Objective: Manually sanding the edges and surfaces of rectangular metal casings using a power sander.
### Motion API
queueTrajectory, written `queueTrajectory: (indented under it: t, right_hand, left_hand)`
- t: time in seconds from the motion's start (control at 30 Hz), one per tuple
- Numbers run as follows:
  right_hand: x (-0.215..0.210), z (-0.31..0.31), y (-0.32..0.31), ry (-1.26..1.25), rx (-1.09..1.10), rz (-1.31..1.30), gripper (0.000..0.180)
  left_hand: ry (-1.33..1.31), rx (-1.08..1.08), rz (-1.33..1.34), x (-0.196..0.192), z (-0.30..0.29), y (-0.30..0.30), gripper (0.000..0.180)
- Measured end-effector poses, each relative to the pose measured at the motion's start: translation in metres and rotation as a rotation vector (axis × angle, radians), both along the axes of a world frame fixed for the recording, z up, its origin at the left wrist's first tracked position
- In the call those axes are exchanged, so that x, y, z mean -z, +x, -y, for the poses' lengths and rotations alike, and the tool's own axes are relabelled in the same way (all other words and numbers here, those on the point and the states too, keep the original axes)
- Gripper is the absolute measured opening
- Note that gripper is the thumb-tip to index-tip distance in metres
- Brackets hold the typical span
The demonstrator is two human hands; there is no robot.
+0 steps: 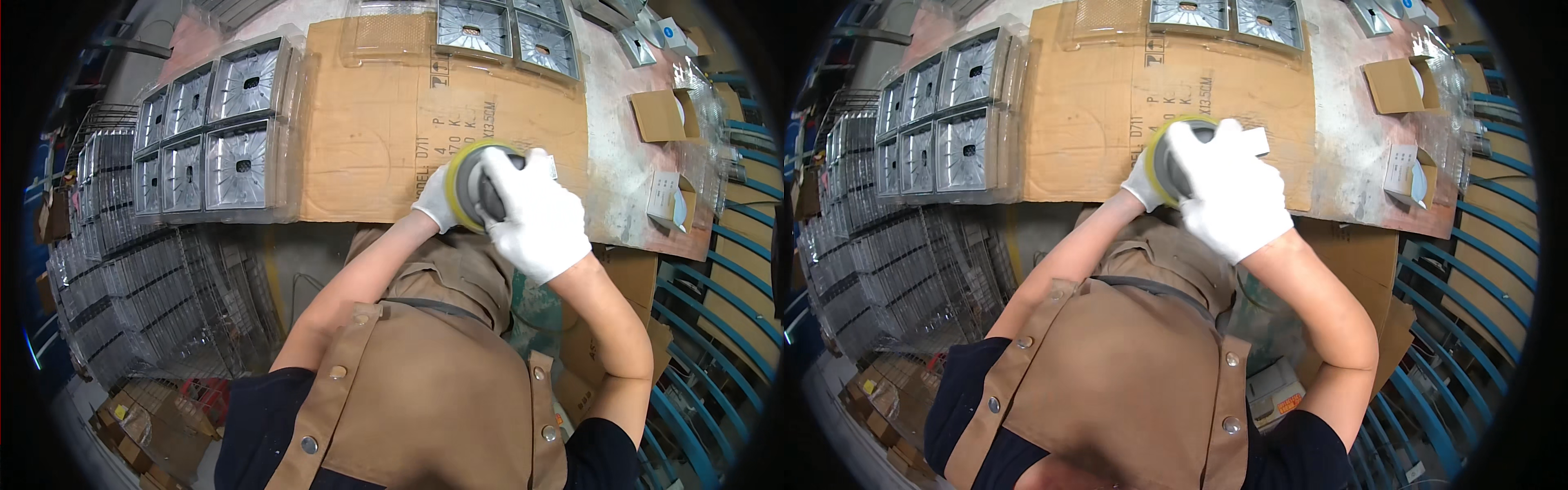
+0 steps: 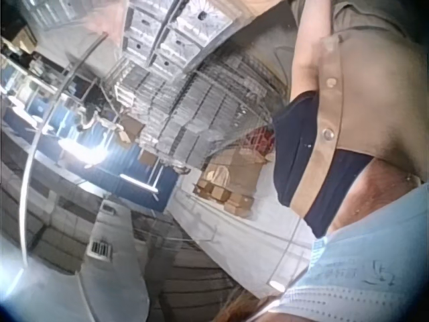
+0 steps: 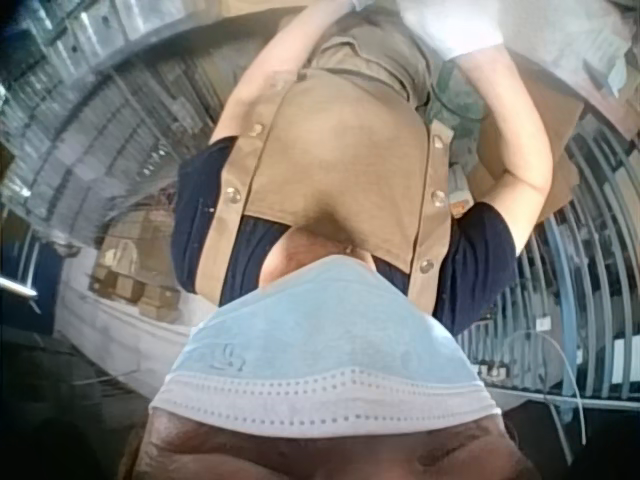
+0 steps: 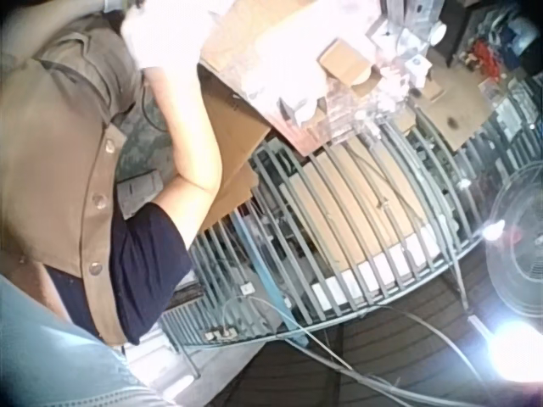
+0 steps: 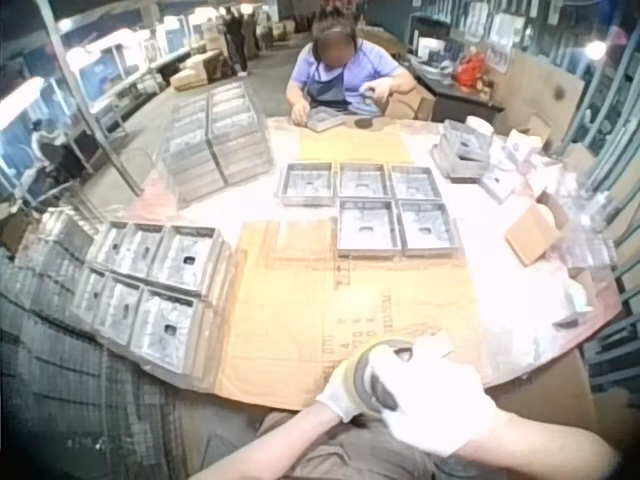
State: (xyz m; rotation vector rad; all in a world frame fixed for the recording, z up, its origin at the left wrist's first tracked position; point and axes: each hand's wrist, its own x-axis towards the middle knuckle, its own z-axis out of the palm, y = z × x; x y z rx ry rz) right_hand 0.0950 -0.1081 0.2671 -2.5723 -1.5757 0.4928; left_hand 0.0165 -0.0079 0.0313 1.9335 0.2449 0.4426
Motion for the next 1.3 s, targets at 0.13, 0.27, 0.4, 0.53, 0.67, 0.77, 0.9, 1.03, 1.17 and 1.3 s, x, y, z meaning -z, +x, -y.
queueTrajectory:
  t: [0.13,0.27,0.4,0.53,0.67,0.77,0.9,1.03,1.17,1.3]
  right_hand:
    - [0.012,0.023,0.038,0.139,0.201,0.054,0.045]
    - [0.010,0.017,0.025,0.090,0.196,0.055,0.060]
    - [0.006,-0.006,-0.001,0.016,0.008,0.052,0.055]
    - [0.015,0.019,0.049,0.143,0.185,0.080,0.052]
    - [0.010,0.017,0.037,0.069,0.204,0.091,0.064]
    - [-0.004,-0.004,0.014,-0.032,0.106,0.018,0.063]
    - [-0.001,-0.001,0.032,0.016,0.138,0.023,0.063]
    - [-0.001,-0.006,0.020,0.066,0.092,0.039,0.039]
    - [0.004,-0.004,0.019,0.073,0.088,0.041,0.050]
    - [0.021,0.028,0.054,0.188,0.234,0.137,0.058]
  left_hand:
    - [-0.124,-0.036,-0.363,-0.035,-0.005,-0.002,0.037]
    - [-0.123,0.019,-0.302,-0.026,-0.006,0.000,0.041]
    - [-0.136,0.055,0.062,-0.006,-0.003,0.000,0.041]
    - [-0.223,-0.013,-0.244,-0.012,-0.004,-0.002,0.033]
    - [-0.121,0.036,-0.216,-0.015,-0.005,0.003,0.035]
    - [-0.048,0.001,-0.333,-0.040,-0.006,0.002,0.027]
    - [-0.217,-0.013,-0.253,-0.046,-0.007,-0.001,0.027]
    - [-0.118,-0.015,-0.280,-0.033,-0.005,0.001,0.027]
    - [-0.187,-0.006,-0.246,-0.020,-0.002,0.000,0.028]
    - [-0.205,0.012,-0.240,-0.017,-0.003,-0.002,0.029]
